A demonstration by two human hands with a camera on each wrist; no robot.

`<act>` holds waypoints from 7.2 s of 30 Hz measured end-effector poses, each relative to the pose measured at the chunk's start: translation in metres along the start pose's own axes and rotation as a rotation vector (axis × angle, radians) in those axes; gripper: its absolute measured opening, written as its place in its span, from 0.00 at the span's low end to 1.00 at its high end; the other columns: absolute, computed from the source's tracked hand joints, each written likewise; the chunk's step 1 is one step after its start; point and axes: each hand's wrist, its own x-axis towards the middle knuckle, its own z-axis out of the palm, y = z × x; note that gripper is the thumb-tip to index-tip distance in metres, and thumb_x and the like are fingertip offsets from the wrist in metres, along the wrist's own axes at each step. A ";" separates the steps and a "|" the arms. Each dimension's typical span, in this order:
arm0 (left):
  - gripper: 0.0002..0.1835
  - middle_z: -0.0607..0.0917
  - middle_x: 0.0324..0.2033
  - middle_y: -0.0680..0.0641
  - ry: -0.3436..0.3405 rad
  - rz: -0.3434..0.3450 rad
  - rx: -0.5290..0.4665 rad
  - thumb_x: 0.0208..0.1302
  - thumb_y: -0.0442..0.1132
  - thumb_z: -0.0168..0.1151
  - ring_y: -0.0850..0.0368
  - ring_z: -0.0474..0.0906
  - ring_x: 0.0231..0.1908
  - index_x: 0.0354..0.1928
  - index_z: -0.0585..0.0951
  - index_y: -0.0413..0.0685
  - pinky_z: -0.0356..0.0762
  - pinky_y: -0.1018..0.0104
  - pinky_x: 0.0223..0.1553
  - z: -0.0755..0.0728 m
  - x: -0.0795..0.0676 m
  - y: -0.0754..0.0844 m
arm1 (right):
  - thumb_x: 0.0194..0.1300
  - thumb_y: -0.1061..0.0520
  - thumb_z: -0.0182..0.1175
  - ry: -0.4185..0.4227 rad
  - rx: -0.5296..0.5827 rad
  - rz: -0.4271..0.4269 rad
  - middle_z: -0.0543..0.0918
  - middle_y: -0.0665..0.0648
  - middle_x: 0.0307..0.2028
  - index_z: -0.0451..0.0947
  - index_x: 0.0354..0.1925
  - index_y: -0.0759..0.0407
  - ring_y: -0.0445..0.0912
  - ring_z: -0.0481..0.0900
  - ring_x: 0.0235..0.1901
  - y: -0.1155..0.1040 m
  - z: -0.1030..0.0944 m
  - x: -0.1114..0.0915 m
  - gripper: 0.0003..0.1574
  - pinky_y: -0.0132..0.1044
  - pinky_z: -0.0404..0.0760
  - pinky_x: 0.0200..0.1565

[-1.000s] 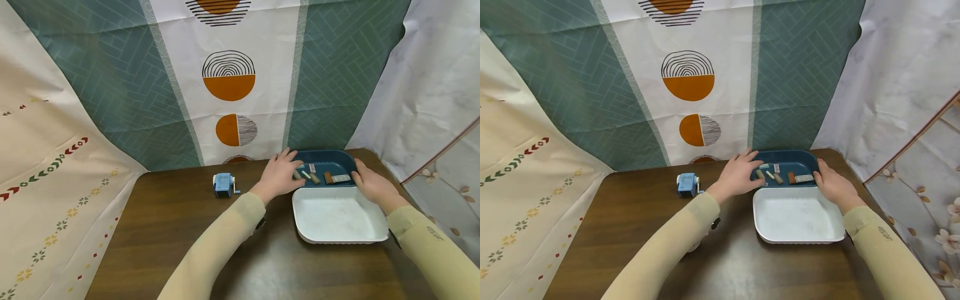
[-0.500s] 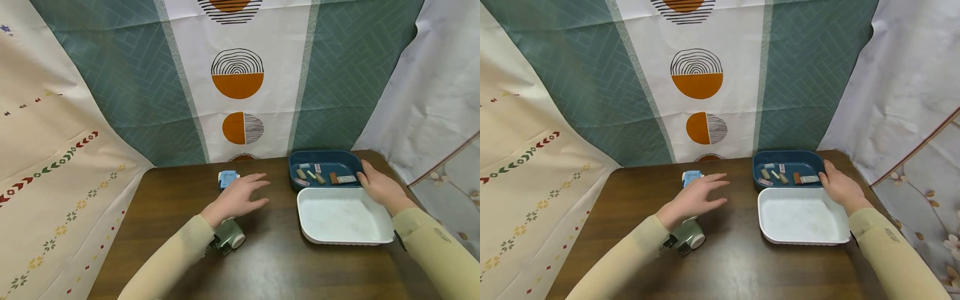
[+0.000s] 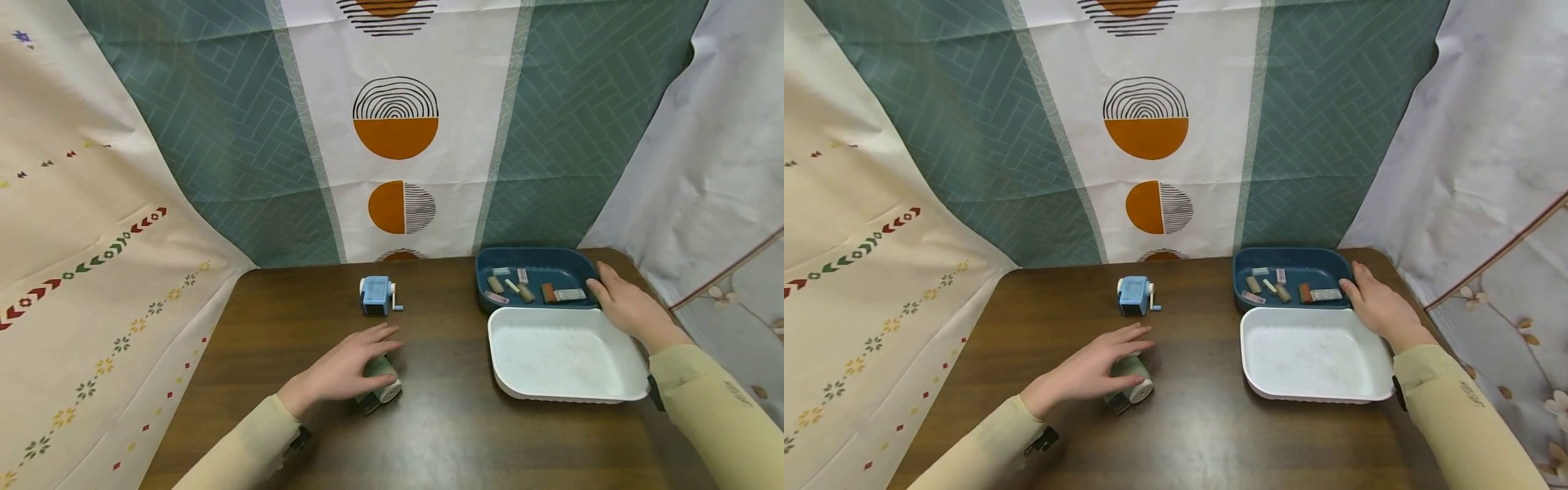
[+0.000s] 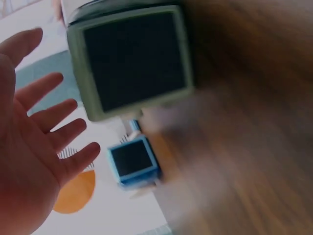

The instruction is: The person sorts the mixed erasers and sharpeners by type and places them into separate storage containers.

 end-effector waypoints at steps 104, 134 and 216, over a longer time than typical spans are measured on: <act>0.52 0.78 0.62 0.55 -0.180 0.026 0.163 0.43 0.57 0.89 0.58 0.77 0.54 0.73 0.75 0.60 0.75 0.52 0.64 0.015 -0.004 -0.013 | 0.90 0.51 0.38 0.042 0.101 -0.102 0.36 0.79 0.81 0.32 0.83 0.74 0.74 0.37 0.80 -0.003 0.038 -0.085 0.43 0.67 0.37 0.77; 0.56 0.80 0.62 0.51 0.091 -0.128 0.161 0.44 0.66 0.86 0.57 0.83 0.44 0.75 0.74 0.56 0.84 0.56 0.44 0.019 0.013 -0.001 | 0.90 0.52 0.37 0.075 0.107 -0.145 0.49 0.81 0.80 0.44 0.82 0.76 0.78 0.45 0.79 0.006 0.033 -0.092 0.38 0.59 0.36 0.80; 0.49 0.80 0.51 0.58 0.041 -0.243 0.212 0.51 0.79 0.73 0.66 0.78 0.45 0.70 0.75 0.62 0.76 0.66 0.41 0.114 0.248 0.194 | 0.88 0.58 0.41 0.224 0.050 -0.174 0.56 0.81 0.78 0.50 0.80 0.78 0.77 0.53 0.77 0.003 0.043 -0.093 0.35 0.62 0.44 0.79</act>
